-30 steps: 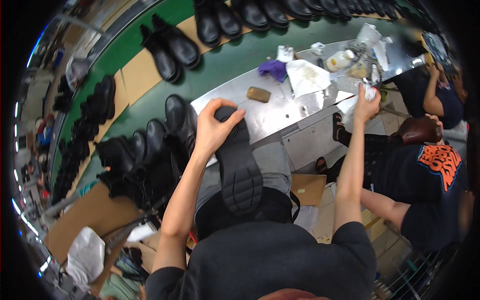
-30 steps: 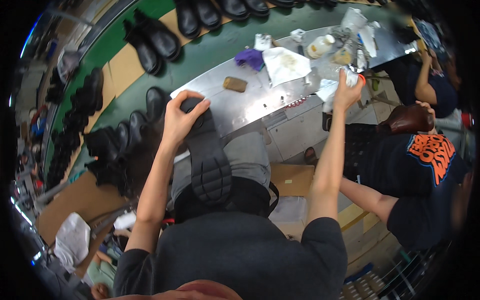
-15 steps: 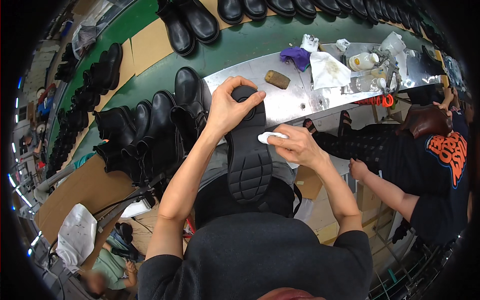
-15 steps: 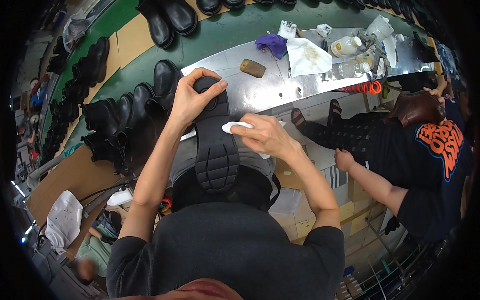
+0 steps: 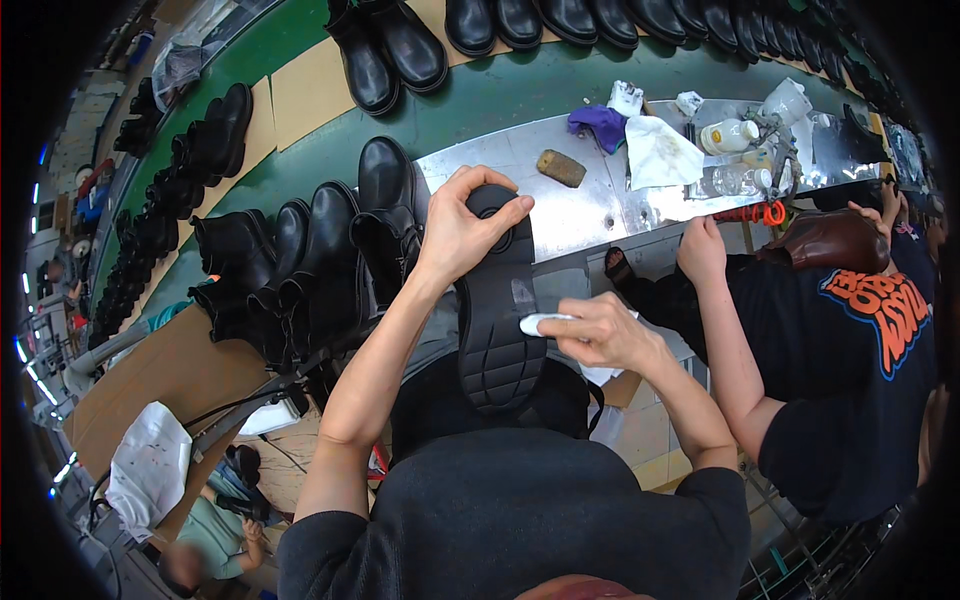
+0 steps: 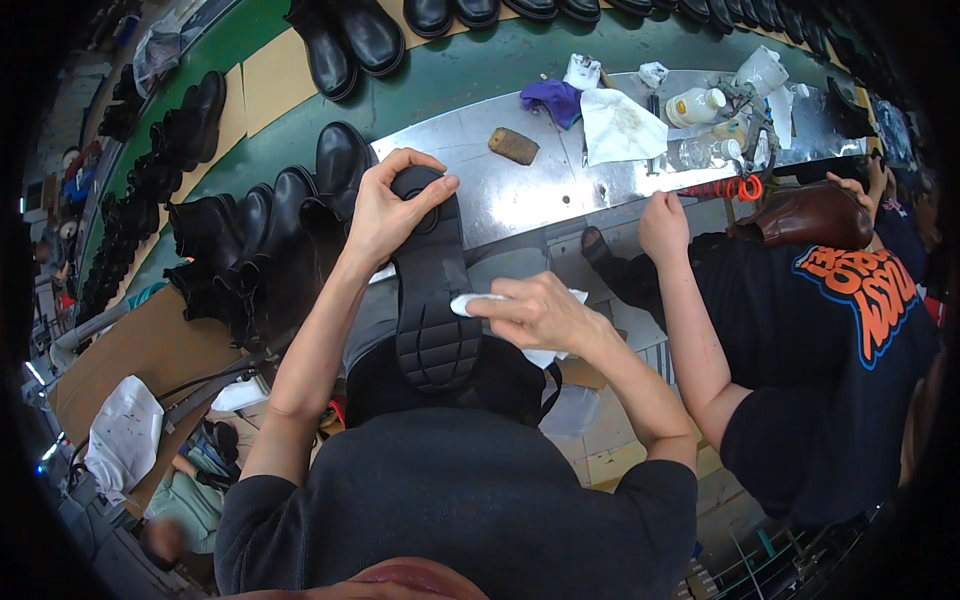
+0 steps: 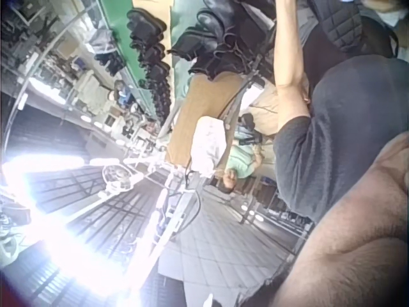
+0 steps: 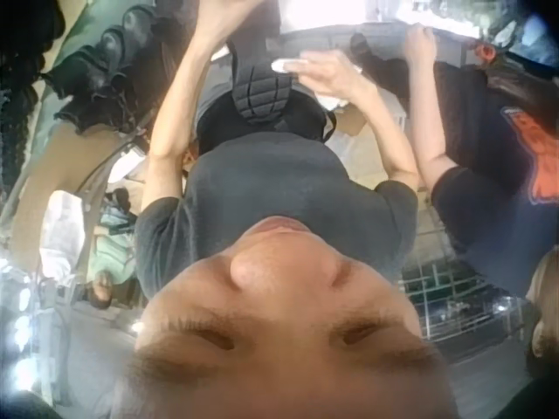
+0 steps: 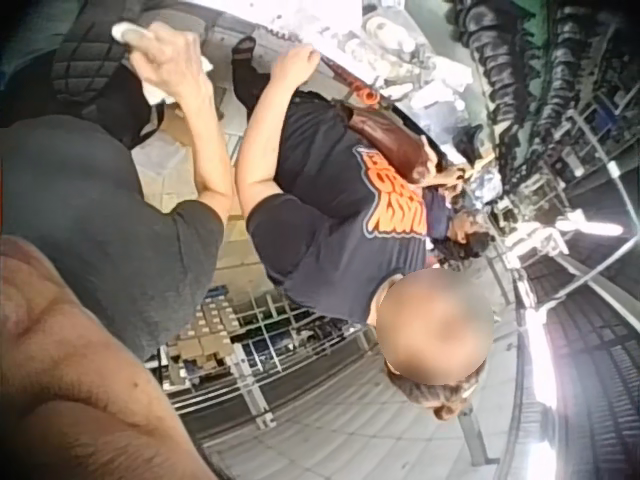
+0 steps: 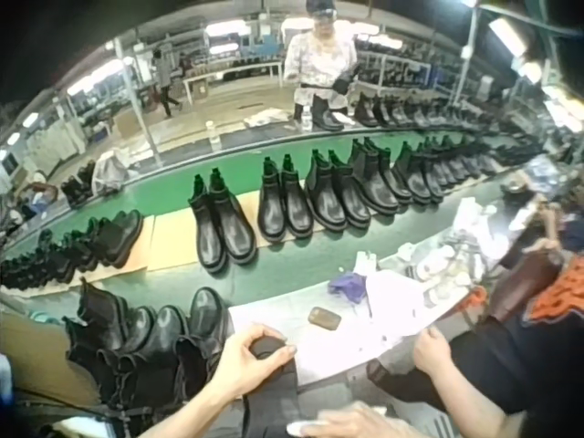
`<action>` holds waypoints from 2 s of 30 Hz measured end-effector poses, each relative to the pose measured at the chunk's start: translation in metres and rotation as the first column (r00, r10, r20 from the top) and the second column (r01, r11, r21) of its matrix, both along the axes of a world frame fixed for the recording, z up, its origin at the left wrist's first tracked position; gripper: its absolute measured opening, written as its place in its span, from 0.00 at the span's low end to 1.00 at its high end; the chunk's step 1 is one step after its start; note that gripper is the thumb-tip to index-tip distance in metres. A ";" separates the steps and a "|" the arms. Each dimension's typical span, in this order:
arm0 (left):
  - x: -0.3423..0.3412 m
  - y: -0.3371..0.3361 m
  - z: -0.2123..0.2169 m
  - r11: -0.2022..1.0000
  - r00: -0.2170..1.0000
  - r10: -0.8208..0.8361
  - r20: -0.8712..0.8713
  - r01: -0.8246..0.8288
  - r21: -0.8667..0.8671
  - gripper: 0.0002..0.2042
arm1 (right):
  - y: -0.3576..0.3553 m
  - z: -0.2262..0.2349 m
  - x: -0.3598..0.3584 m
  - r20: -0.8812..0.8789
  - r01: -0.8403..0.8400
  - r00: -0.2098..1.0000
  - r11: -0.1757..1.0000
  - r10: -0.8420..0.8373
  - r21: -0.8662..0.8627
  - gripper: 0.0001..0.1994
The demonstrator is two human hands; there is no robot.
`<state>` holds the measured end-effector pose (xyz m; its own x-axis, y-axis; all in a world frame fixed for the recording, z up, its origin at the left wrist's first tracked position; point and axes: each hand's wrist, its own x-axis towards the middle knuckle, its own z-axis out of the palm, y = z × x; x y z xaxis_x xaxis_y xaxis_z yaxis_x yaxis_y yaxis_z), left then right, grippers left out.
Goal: The person cleans a pair of black leather boots on a factory assembly line. They wipe the exterior and soles with a white cloth, use a small tool to clean the sole grooves, and apply a substance from a spray gun to the soles. The person handles the boots one at a time, rotating them to access different surfaces before placing them back on the line.
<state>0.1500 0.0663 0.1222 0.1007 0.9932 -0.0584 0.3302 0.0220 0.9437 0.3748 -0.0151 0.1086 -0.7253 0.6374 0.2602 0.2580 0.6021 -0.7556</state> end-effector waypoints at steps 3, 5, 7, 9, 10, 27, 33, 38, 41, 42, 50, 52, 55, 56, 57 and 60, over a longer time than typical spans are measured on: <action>0.004 0.006 0.004 0.996 1.000 -0.001 0.020 0.002 -0.086 0.14 | 0.014 -0.009 -0.003 -0.012 0.061 0.998 0.997 -0.060 0.057 0.21; 0.008 0.004 0.005 0.998 1.000 -0.013 0.026 0.014 -0.068 0.14 | 0.021 -0.004 -0.009 0.069 0.121 0.989 0.989 -0.127 0.081 0.21; 0.004 0.003 0.009 0.999 1.000 -0.027 -0.015 0.027 -0.027 0.14 | 0.011 -0.005 -0.006 0.023 0.058 0.998 0.993 -0.060 0.099 0.21; 0.001 0.003 0.006 0.999 0.997 -0.033 -0.066 0.035 0.032 0.14 | -0.004 0.001 -0.002 0.070 0.007 0.997 0.997 -0.013 0.077 0.22; 0.002 0.004 0.005 0.998 0.995 -0.037 -0.097 0.042 0.050 0.14 | -0.002 0.000 -0.001 0.062 0.025 0.998 0.993 -0.032 0.115 0.22; 0.010 0.004 0.008 0.996 0.993 -0.090 -0.082 0.088 -0.032 0.15 | 0.003 0.022 0.000 0.265 -0.075 0.963 0.992 0.047 0.098 0.22; 0.015 0.004 0.013 0.993 0.991 -0.115 -0.074 0.113 -0.027 0.15 | 0.004 0.022 -0.002 0.282 -0.102 0.957 0.989 0.068 0.107 0.23; 0.018 0.004 0.011 0.992 0.992 -0.111 -0.053 0.108 -0.066 0.15 | 0.020 0.026 -0.003 0.322 -0.040 0.947 0.986 -0.015 0.162 0.23; 0.013 0.004 0.009 0.993 0.990 -0.120 -0.072 0.119 -0.021 0.15 | 0.008 0.028 -0.007 0.294 -0.093 0.954 0.992 0.063 0.088 0.21; 0.012 0.003 0.008 0.994 0.992 -0.111 -0.062 0.110 -0.009 0.15 | 0.004 0.029 -0.003 0.309 -0.140 0.944 0.988 0.113 0.066 0.20; 0.015 0.003 0.009 0.995 0.996 -0.094 0.002 0.094 -0.045 0.14 | 0.012 0.029 -0.008 0.343 -0.070 0.939 0.977 -0.002 0.199 0.18; 0.013 0.003 0.006 0.994 0.994 -0.108 -0.032 0.108 0.007 0.14 | 0.008 0.030 -0.004 0.364 -0.084 0.931 0.980 0.012 0.183 0.18; 0.010 0.002 0.006 0.991 0.991 -0.115 -0.065 0.119 0.054 0.15 | 0.010 0.030 0.016 0.401 -0.058 0.916 0.979 -0.025 0.195 0.17; 0.011 0.004 0.006 0.993 0.992 -0.115 -0.051 0.116 0.027 0.15 | 0.011 0.030 0.016 0.414 -0.061 0.910 0.977 -0.029 0.204 0.17; 0.013 0.004 0.007 0.993 0.992 -0.122 -0.040 0.122 -0.006 0.15 | 0.009 0.030 0.012 0.402 -0.076 0.916 0.978 -0.009 0.195 0.17; 0.018 0.001 0.014 0.988 0.990 -0.143 -0.018 0.142 -0.062 0.15 | 0.009 0.037 -0.009 0.380 -0.138 0.923 0.974 0.061 0.177 0.18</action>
